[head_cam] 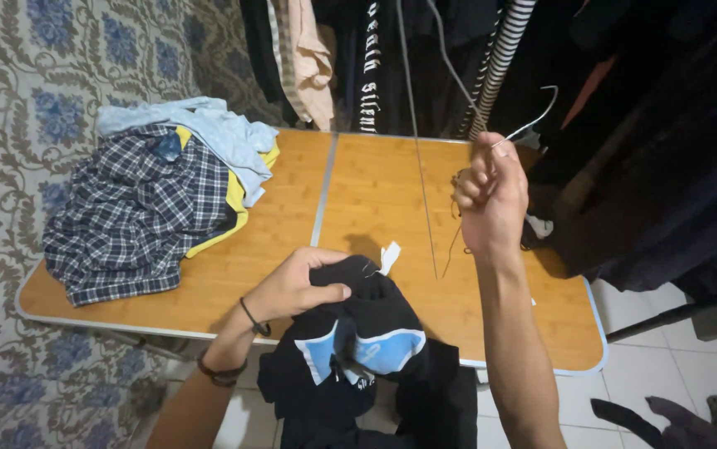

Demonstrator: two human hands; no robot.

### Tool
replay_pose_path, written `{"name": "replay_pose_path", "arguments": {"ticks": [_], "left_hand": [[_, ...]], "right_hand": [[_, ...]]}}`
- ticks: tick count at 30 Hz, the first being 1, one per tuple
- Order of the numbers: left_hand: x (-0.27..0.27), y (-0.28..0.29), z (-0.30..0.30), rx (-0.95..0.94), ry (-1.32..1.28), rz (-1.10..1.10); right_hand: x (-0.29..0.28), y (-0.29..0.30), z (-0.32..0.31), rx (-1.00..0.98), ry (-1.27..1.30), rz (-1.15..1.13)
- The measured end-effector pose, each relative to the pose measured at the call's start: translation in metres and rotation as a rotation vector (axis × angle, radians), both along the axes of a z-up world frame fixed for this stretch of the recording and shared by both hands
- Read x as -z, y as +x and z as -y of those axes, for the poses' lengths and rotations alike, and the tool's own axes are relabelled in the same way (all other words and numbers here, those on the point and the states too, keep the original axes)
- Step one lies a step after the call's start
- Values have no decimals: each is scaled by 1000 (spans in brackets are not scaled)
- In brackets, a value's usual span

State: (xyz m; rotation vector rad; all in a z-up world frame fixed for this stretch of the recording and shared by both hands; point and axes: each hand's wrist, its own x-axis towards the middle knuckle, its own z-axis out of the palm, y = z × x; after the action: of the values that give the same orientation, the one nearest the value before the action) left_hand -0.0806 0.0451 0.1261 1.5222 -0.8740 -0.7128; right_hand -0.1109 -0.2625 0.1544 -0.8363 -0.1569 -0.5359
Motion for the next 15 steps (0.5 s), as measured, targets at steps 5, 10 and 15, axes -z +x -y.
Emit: {"name": "replay_pose_path", "arguments": {"ticks": [5,10,15], "left_hand": [[10,15,-7,-98,42,-50],[2,17,-11,-129,-105,-205],[13,26,-19,-136,-126,-192]], "right_hand": [[-4,-18,-3,-169,116,4],[19,-23,9,-24,-10,18],[21,-38,15,101,-76,73]]}}
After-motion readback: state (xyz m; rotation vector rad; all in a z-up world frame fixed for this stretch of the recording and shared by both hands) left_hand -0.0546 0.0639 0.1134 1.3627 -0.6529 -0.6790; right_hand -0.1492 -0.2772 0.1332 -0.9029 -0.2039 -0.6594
